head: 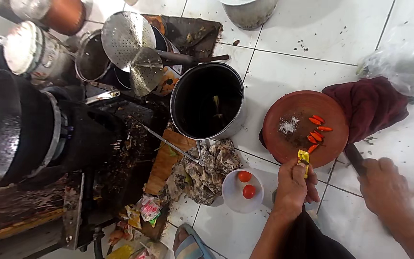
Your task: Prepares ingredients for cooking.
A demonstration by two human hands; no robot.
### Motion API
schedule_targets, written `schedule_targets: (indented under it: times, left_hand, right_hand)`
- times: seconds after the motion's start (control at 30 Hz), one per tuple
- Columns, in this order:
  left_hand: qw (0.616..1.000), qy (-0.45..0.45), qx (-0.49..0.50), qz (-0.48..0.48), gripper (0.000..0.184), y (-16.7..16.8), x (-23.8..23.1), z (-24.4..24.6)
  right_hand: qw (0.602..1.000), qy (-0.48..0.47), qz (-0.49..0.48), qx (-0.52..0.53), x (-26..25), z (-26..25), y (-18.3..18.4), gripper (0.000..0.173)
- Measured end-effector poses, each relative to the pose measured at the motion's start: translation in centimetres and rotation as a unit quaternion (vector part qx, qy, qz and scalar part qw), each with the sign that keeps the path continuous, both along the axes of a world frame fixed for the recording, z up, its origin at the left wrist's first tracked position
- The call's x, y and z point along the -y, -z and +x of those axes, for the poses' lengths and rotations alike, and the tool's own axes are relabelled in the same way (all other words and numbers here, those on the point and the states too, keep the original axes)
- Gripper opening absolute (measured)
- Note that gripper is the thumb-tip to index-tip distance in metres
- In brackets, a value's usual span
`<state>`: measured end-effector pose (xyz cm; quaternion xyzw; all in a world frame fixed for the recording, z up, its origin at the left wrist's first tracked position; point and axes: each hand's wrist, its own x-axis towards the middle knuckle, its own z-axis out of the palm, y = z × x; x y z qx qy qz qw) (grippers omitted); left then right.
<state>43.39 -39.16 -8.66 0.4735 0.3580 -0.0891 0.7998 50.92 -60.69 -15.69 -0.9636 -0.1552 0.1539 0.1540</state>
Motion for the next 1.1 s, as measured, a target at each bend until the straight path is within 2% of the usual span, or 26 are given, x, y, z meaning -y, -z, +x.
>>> schedule_targets:
  times: [0.1,0.2,0.3,0.43,0.5,0.6,0.73,0.83,0.9,0.97,1.03,1.1]
  left_hand:
    - [1.000,-0.019,0.001,-0.020,0.036,-0.2,0.4,0.1]
    - [0.999,-0.032,-0.008,-0.032,0.035,-0.8,0.8,0.3]
    - [0.999,-0.023,-0.015,-0.030,0.031,-1.1,0.9,0.5]
    - [0.999,-0.010,-0.037,-0.020,0.031,-1.3,0.7,0.7]
    - [0.999,-0.015,-0.042,-0.018,0.031,-1.2,0.7,0.6]
    - [0.998,-0.029,-0.055,-0.022,0.032,-0.9,0.9,0.7]
    - [0.997,-0.037,-0.063,-0.031,0.029,-0.8,1.4,0.9]
    - [0.996,-0.033,-0.069,-0.036,0.028,-0.7,1.6,0.9]
    - [0.996,-0.029,-0.077,-0.034,0.028,-0.8,1.6,1.0]
    - [0.996,-0.021,-0.081,-0.030,0.028,-0.8,1.6,0.9]
    - [0.996,-0.010,-0.085,-0.023,0.028,-0.9,1.5,0.8]
    - [0.996,0.000,-0.087,-0.014,0.029,-0.9,1.4,0.8]
  right_hand:
    - [0.981,0.055,-0.160,-0.091,2.0,-0.7,1.9,0.050]
    - [0.968,0.073,-0.200,-0.134,3.2,-1.6,4.3,0.066]
    - [0.976,0.077,-0.171,-0.108,4.0,-1.6,5.5,0.060]
    - [0.985,0.132,-0.023,-0.108,5.4,-1.3,4.6,0.039]
    - [0.986,0.142,0.018,-0.091,6.7,-2.0,4.5,0.038]
    - [0.988,0.125,0.067,-0.060,8.9,-3.4,5.2,0.050]
    - [0.982,0.154,0.012,-0.106,9.3,-6.0,5.0,0.060]
    - [0.980,0.121,-0.062,-0.144,8.0,-7.8,5.1,0.071]
    - [0.977,0.111,-0.117,-0.139,6.8,-8.0,5.3,0.069]
    - [0.976,0.113,-0.128,-0.137,6.5,-7.4,5.2,0.063]
    - [0.982,0.128,-0.049,-0.133,7.4,-7.0,5.2,0.055]
    - [0.967,0.181,0.069,-0.164,8.8,-6.6,4.8,0.056]
